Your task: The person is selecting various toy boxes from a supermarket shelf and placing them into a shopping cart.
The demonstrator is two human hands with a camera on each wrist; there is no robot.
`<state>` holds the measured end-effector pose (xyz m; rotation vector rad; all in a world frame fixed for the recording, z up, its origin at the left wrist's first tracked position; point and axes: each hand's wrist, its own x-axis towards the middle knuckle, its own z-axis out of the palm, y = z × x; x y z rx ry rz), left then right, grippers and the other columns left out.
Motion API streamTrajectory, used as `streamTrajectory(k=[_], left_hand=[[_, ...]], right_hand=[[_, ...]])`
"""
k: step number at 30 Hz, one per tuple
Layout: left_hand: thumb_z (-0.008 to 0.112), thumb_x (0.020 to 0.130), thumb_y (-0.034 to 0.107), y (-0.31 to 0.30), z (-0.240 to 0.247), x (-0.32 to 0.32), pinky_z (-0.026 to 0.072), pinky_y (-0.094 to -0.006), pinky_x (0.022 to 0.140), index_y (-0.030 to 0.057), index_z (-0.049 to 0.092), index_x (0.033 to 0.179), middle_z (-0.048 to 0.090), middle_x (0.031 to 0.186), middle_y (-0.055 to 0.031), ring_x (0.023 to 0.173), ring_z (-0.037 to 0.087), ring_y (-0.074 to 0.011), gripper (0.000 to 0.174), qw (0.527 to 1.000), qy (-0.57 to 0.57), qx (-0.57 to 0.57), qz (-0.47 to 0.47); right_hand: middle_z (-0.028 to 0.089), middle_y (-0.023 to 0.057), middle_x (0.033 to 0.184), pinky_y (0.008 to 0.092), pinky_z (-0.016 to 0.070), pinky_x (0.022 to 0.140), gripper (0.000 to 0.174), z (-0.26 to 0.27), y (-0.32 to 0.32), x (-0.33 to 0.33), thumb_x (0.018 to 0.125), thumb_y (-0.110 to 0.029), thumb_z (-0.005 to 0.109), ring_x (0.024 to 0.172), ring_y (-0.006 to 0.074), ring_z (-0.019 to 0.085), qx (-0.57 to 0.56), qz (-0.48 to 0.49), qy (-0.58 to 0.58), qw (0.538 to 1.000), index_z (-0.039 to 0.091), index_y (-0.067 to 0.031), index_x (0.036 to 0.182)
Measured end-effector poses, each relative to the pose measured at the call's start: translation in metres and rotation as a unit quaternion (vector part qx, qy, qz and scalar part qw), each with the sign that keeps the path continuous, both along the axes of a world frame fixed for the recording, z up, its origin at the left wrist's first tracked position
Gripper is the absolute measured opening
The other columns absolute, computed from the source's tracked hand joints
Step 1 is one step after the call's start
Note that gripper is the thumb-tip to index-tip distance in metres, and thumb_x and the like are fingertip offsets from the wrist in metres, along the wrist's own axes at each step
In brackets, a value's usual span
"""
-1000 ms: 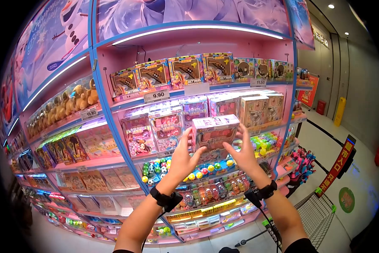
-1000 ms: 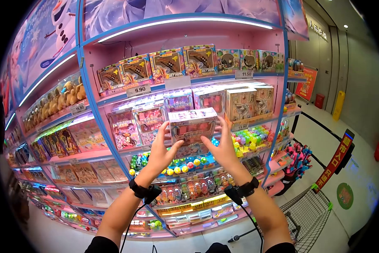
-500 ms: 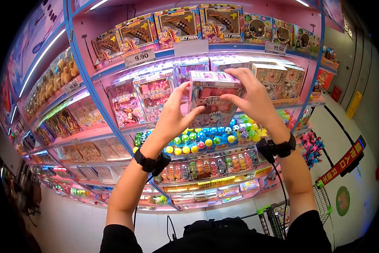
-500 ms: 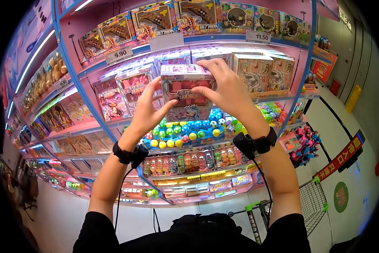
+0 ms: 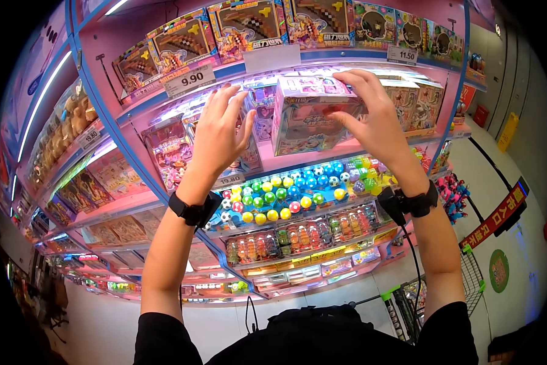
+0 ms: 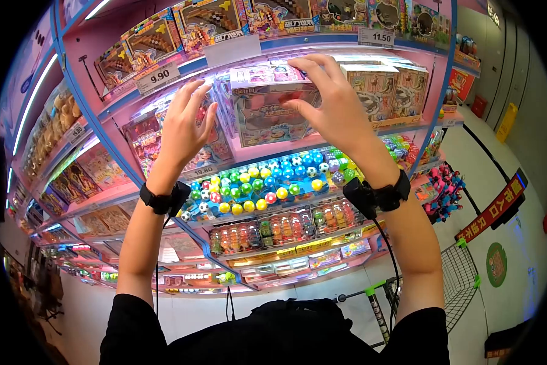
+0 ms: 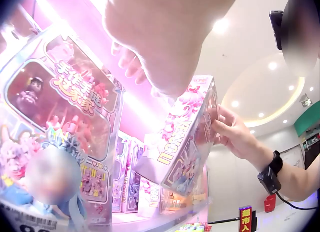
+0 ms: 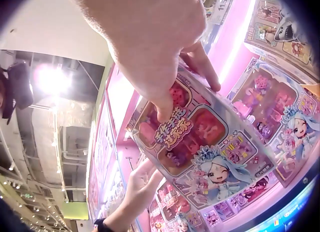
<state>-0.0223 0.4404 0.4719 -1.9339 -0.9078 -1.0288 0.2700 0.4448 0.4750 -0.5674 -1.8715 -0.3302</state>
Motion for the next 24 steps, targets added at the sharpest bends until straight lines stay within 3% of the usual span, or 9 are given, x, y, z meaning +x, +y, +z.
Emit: streamTrajectory(k=[10,14,22,24], left_hand=[[0.067,0.085,0.016,-0.002,0.015,-0.017,0.0417,-0.0437,0.101,0.0007,0.058,0.118,0.058,0.121,-0.0195,0.112,0.054,-0.0364,0.038,0.999,0.035,-0.02,0.026],[0.062,0.088,0.02,0.0,0.007,-0.026,0.0352,-0.054,0.106,0.0019,0.053,0.126,0.055,0.125,-0.0167,0.117,0.052,-0.0336,0.043,0.992,0.036,-0.064,0.098],[0.057,0.095,0.031,0.004,-0.006,-0.034,0.0309,-0.0558,0.109,0.0051,0.049,0.132,0.057,0.126,-0.0164,0.121,0.051,-0.034,0.046,0.992,0.024,-0.065,0.103],[0.057,0.095,0.033,0.006,-0.009,-0.037,0.0299,-0.0573,0.109,0.006,0.049,0.132,0.057,0.124,-0.0153,0.12,0.052,-0.0329,0.046,0.991,0.025,-0.067,0.114]], right_hand=[[0.052,0.0138,0.124,0.0431,0.0493,0.09,0.052,0.006,-0.013,-0.037,0.079,-0.023,0.077,0.109,0.0377,0.057,-0.028,-0.045,-0.031,0.998,0.056,-0.0107,0.125],[0.051,0.0161,0.125,0.0437,0.0494,0.091,0.052,0.004,-0.002,-0.05,0.079,-0.021,0.076,0.111,0.0392,0.056,-0.008,-0.059,-0.038,0.997,0.055,-0.0081,0.125],[0.05,0.0178,0.128,0.0462,0.05,0.091,0.048,-0.003,0.019,-0.062,0.085,-0.021,0.072,0.109,0.0415,0.058,-0.073,-0.02,-0.044,0.996,0.054,-0.0077,0.127],[0.049,0.0173,0.132,0.0432,0.0474,0.095,0.047,-0.006,0.024,-0.064,0.085,-0.019,0.072,0.114,0.0396,0.055,-0.069,-0.043,-0.043,0.996,0.054,-0.0074,0.127]])
